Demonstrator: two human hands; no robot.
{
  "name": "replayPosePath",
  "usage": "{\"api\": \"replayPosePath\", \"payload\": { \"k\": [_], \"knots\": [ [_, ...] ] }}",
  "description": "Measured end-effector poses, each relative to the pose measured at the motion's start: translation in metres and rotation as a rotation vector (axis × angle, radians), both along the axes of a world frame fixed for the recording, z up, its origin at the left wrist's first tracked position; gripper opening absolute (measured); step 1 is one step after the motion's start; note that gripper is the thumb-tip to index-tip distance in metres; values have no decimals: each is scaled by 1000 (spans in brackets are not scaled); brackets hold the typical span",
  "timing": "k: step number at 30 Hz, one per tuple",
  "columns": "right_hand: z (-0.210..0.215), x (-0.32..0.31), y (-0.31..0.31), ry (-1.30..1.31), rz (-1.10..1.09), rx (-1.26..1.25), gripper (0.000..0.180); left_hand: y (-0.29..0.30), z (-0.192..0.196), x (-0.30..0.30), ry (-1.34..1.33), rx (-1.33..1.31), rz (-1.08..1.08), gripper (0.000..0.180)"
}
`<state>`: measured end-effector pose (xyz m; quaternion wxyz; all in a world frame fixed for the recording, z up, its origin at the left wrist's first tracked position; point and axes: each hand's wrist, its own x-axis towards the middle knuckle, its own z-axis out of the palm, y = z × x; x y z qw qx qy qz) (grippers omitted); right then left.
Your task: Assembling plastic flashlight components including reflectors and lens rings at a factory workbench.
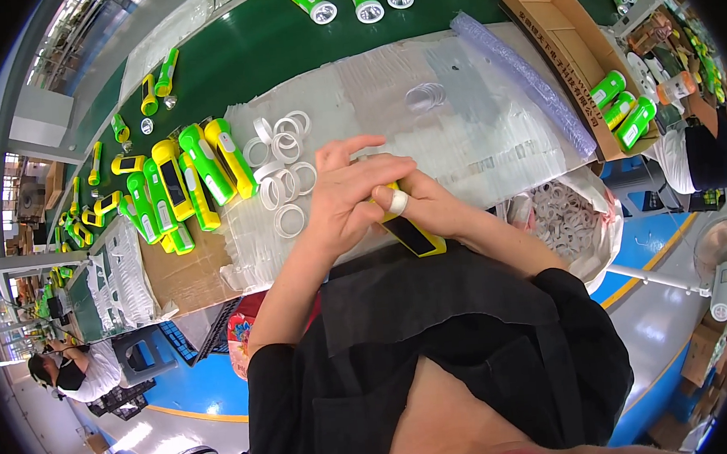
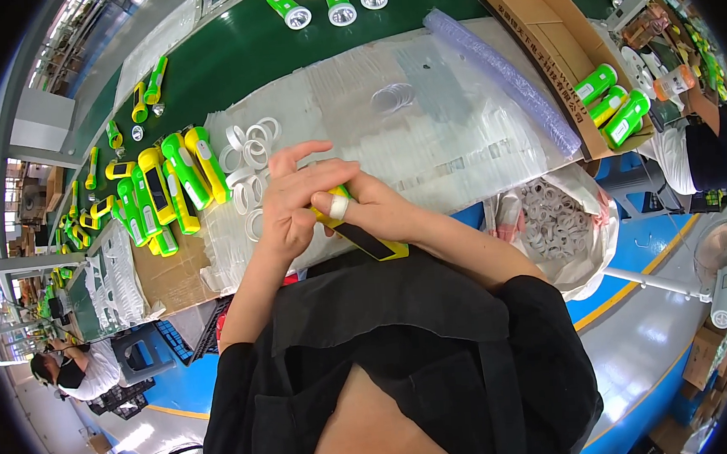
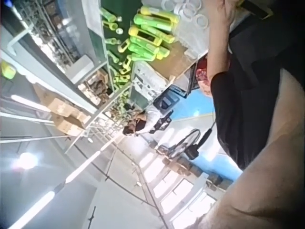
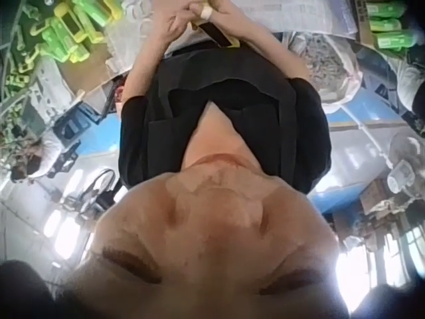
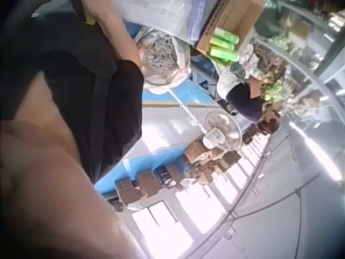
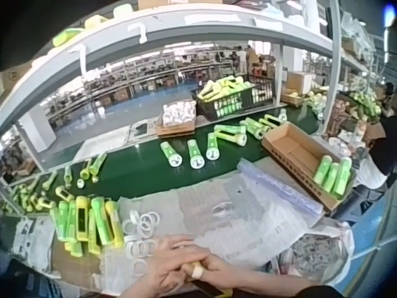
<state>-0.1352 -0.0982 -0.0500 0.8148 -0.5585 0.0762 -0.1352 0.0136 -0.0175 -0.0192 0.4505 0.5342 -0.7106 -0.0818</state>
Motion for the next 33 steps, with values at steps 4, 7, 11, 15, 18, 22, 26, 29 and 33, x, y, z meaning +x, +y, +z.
{"api": "replayPosePath", "payload": {
  "k": [4, 7, 11, 15, 18, 22, 26, 29, 33],
  "knots": [
    [-7, -17, -5, -5, -224, 138, 33, -31, -15, -15, 240, -37, -118, 42],
    [-6, -32, -14, -1, -421, 160, 42, -78, -35, -16, 391, 119, 150, 37],
    [-16, -57, -22, -46, -488, 148, 43, -140, -81, -13, -61, 58, 288, 54],
    [-19, -72, -29, -81, -488, 187, 36, -157, -97, -11, -182, 173, 248, 51],
    [-20, -77, -34, -100, -478, 190, 37, -143, -97, -13, -120, 190, 196, 47],
    [-19, -71, -35, -46, -462, 163, 53, -95, -89, -3, -154, 125, 197, 45],
    [-18, -62, -34, -21, -401, 173, 56, -67, -86, 10, -125, 171, 226, 47],
    [-15, -56, -32, -15, -375, 167, 58, -58, -81, 10, -77, 194, 265, 48],
    [-12, -54, -29, 12, -380, 147, 63, -51, -76, 11, -91, 254, 345, 47]
  ]
}}
